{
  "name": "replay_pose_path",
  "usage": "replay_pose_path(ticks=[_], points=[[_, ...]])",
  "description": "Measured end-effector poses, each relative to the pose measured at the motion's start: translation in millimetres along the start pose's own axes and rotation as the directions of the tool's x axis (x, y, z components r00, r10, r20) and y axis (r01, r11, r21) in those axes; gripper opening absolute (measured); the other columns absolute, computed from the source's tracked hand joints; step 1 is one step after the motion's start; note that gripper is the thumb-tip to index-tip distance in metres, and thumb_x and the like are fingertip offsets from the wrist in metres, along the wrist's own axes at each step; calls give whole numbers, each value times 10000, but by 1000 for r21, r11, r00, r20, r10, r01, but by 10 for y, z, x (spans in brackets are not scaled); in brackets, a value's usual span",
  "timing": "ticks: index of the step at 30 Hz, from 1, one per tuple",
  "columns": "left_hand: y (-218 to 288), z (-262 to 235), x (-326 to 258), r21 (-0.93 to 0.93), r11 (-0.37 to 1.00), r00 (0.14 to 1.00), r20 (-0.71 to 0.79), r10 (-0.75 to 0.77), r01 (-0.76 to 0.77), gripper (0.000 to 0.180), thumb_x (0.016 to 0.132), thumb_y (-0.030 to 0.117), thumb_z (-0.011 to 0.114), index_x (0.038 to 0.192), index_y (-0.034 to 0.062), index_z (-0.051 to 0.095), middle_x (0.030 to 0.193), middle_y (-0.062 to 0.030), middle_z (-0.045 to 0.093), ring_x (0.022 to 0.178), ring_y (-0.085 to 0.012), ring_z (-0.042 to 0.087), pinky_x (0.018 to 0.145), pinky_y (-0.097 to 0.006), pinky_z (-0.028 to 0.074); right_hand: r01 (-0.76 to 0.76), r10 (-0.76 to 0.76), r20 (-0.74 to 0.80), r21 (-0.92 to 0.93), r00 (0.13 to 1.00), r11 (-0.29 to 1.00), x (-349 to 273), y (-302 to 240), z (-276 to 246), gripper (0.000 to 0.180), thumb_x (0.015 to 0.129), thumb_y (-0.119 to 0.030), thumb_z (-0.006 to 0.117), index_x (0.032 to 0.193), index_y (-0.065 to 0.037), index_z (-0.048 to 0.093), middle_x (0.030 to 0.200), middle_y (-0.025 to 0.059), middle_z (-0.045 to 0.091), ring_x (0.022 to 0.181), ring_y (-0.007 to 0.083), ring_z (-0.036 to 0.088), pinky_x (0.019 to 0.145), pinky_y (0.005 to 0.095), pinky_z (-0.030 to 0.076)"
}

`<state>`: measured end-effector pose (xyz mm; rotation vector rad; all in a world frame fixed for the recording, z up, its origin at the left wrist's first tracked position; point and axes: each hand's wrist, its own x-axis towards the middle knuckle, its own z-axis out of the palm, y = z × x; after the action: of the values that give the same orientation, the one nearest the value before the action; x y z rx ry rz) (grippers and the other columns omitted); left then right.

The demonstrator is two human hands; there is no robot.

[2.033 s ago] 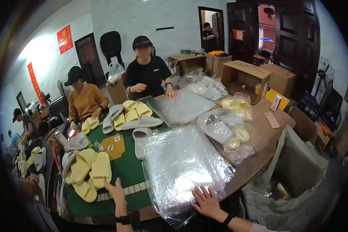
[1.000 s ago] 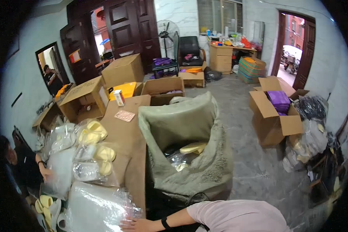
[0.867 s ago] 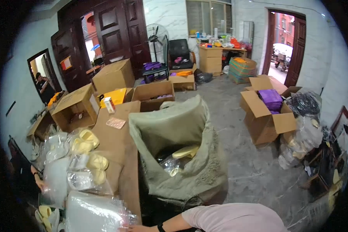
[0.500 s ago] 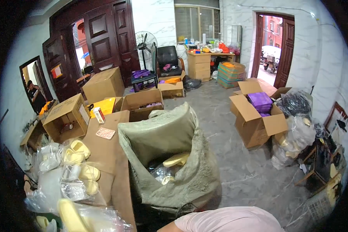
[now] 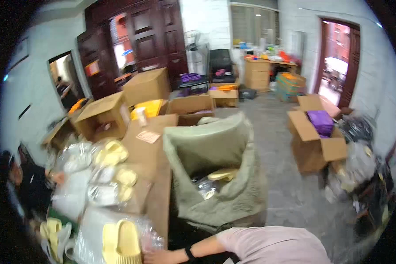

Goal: Placing assembled shoes into plastic bags and organizing them for shipment.

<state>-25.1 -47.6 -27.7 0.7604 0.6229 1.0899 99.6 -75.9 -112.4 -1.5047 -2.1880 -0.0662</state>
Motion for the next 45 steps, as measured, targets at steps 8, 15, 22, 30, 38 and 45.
replay_pose_path(ticks=[8, 15, 22, 30, 38, 45], points=[[-406, -514, 260, -201, 970, 897, -441, 34, -136, 367, 955, 227, 432, 1231, -15, 445, 1146, -143, 529, 1048, -228, 508, 903, -352, 414, -161, 254, -189, 404, 949, 900, 253, -109, -1007, 153, 793, -177, 653, 841, -34, 628, 822, 137, 622, 778, 316, 584, 668, 394, 470], [-393, -574, 171, -282, 928, 917, -378, 127, -245, 346, 952, 204, 469, 1244, 20, 449, 1156, -108, 542, 1063, -209, 535, 874, -341, 453, -183, 176, -98, -71, 979, 980, 463, 142, -675, 469, 776, -230, 640, 1209, -129, 490, 1161, 115, 514, 1137, 307, 436, 961, 485, 302], [-481, -518, 53, -237, 941, 911, -390, 135, -241, 349, 943, 204, 488, 1232, 12, 448, 1165, -80, 536, 1077, -191, 522, 907, -329, 425, 3, 29, -97, 309, 995, 951, 639, 352, -633, 296, 769, -160, 615, 1051, -73, 585, 979, 99, 606, 976, 293, 550, 888, 413, 382], [-532, -658, 44, -316, 929, 942, -323, 87, -194, 545, 975, 482, 247, 1248, 53, 444, 1200, -80, 534, 1109, -218, 509, 968, -346, 390, 50, -110, 124, 408, 986, 911, 948, 548, -752, 182, 751, -122, 625, 915, -43, 627, 925, 140, 630, 808, 347, 593, 708, 397, 472], [-508, -647, 84, -224, 947, 923, -357, 140, -230, 437, 987, 360, 309, 1244, 29, 435, 1213, -96, 537, 1085, -222, 543, 915, -346, 446, -47, 43, 33, 120, 999, 992, 1088, 622, -363, 552, 778, -211, 611, 1268, -28, 433, 1258, 192, 459, 1144, 368, 448, 967, 470, 338], [-483, -593, 124, -304, 924, 922, -372, 107, -230, 450, 984, 371, 281, 1225, 45, 477, 1185, -87, 560, 1102, -213, 531, 946, -332, 412, 18, -61, 114, 352, 992, 936, 1084, 500, -443, 269, 782, -240, 555, 988, -73, 602, 1043, 81, 595, 1078, 295, 486, 887, 410, 326]])
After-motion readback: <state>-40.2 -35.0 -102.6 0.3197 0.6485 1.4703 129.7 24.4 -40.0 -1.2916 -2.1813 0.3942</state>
